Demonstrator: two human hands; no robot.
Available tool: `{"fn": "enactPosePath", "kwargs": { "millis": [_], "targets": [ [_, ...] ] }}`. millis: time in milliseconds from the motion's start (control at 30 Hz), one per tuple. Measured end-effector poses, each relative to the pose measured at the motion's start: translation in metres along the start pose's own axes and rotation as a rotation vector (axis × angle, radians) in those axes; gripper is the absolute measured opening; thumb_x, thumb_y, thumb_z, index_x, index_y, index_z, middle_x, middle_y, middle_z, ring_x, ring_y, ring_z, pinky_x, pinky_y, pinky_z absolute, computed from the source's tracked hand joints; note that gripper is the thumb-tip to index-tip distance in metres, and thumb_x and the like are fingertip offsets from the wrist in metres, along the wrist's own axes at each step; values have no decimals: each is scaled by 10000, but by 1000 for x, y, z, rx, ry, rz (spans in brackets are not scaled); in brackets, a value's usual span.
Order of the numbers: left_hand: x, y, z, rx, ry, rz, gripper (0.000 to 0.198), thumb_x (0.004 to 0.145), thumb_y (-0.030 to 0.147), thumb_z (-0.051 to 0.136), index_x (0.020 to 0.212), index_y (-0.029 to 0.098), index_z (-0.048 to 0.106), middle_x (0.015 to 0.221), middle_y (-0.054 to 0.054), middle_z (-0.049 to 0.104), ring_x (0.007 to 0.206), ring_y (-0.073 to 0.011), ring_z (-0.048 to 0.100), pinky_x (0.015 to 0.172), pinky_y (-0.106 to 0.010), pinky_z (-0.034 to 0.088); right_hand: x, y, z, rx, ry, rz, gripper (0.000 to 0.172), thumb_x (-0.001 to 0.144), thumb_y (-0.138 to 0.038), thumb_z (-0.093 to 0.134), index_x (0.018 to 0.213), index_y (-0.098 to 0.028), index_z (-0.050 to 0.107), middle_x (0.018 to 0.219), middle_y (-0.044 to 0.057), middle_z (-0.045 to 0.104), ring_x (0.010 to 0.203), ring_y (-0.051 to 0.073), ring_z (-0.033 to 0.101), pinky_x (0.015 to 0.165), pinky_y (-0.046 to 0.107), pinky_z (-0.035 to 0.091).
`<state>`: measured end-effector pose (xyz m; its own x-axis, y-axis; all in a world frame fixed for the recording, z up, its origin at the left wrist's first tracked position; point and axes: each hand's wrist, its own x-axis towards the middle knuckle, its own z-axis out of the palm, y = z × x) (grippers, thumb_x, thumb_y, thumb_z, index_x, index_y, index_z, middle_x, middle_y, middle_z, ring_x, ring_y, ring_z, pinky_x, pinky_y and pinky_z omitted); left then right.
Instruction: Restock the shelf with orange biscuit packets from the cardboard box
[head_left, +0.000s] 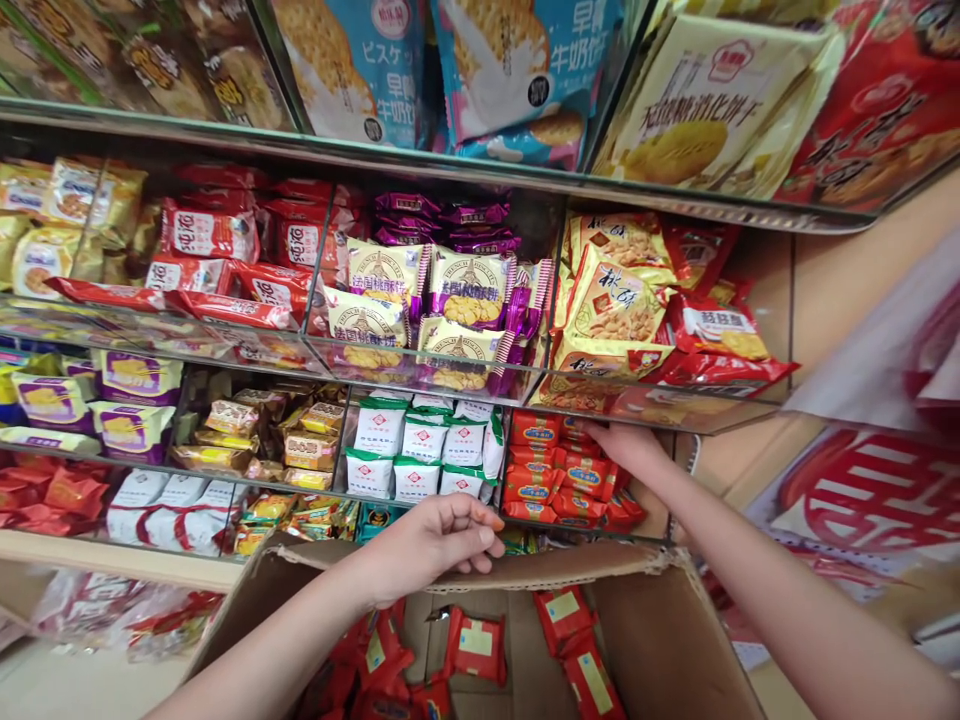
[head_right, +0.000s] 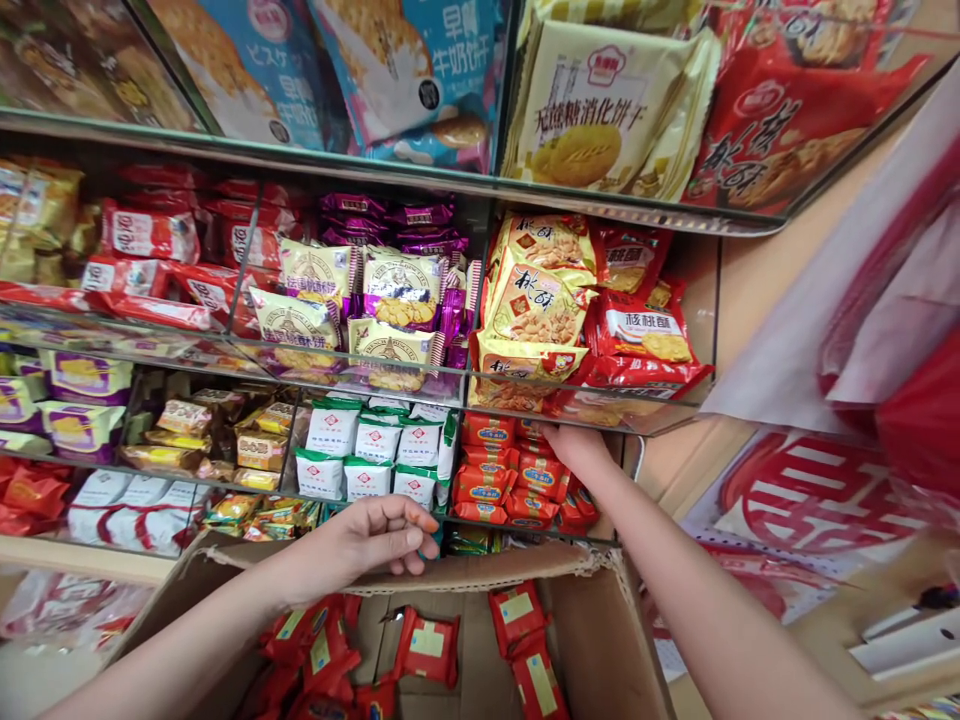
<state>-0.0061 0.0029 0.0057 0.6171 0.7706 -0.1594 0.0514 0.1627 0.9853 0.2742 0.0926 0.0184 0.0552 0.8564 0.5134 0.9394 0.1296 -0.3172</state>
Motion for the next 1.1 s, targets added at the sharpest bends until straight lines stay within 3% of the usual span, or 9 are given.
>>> {"fn": "enactPosePath", "kwargs": {
  "millis": [333,433,533,600,667,733,833,967,1100],
  "targets": [
    [-1,0,1,-9,13,-9,319,688,400,641,872,149,574,814,-42,656,667,-107,577,652,-253,403,-25,3,-4,-150,-12,-2,362,742,-341,502,1006,-101,566,979,165,615,982,315,542,860,423,407],
    [-1,-1,1,-15,10,-10,303,697,392,635,877,154,576,820,-39,657,676,-107,581,658,-254,405,-46,-4,-19,-114,2,-108,309,743,-365,496,939,-142,584,933,126,617,907,283,553,814,410,428],
    [-1,-2,2,-22,2,-7,292,701,376,637,879,153,577,821,-39,657,677,-102,579,669,-256,407,-82,-29,-45,-42,69,-231,234,785,-369,457,834,-184,591,949,111,596,928,261,525,820,397,412],
    [-1,-3,2,-25,0,-8,290,704,373,635,878,148,577,815,-41,657,672,-98,577,671,-254,408,-112,-57,-60,62,-57,-312,190,828,-341,427,808,-221,573,897,74,600,865,211,546,759,331,438],
    [-1,-3,2,-25,0,-10,297,701,373,638,880,144,577,812,-43,658,668,-95,575,676,-253,410,-142,-87,-62,79,-399,-401,190,852,-280,409,764,-239,572,816,42,611,748,168,569,639,263,456],
    [0,-3,1,-15,0,-10,310,697,377,641,890,142,577,819,-47,660,671,-97,577,679,-254,412,-166,-113,-47,-27,-820,-654,125,794,-251,518,710,-213,602,739,39,628,698,190,587,570,263,460],
    [0,-2,1,14,0,1,314,706,383,630,900,143,571,833,-49,659,675,-102,582,657,-247,410,-188,-136,0,-151,-1096,-740,137,774,-171,526,855,-155,635,872,88,648,802,227,601,634,276,484],
    [-2,-1,1,37,13,12,315,710,381,626,899,138,559,843,-52,653,674,-103,586,640,-242,409,-198,-144,67,-283,-1040,-513,355,707,-103,537,1060,-90,579,1090,166,578,933,274,555,748,370,484],
    [-3,-2,2,23,34,17,313,708,381,627,891,137,557,849,-55,653,689,-111,594,634,-238,406,-206,-141,100,-320,-914,-416,386,754,-38,404,1091,-151,554,1110,146,550,949,281,537,682,401,493]
  ]
}}
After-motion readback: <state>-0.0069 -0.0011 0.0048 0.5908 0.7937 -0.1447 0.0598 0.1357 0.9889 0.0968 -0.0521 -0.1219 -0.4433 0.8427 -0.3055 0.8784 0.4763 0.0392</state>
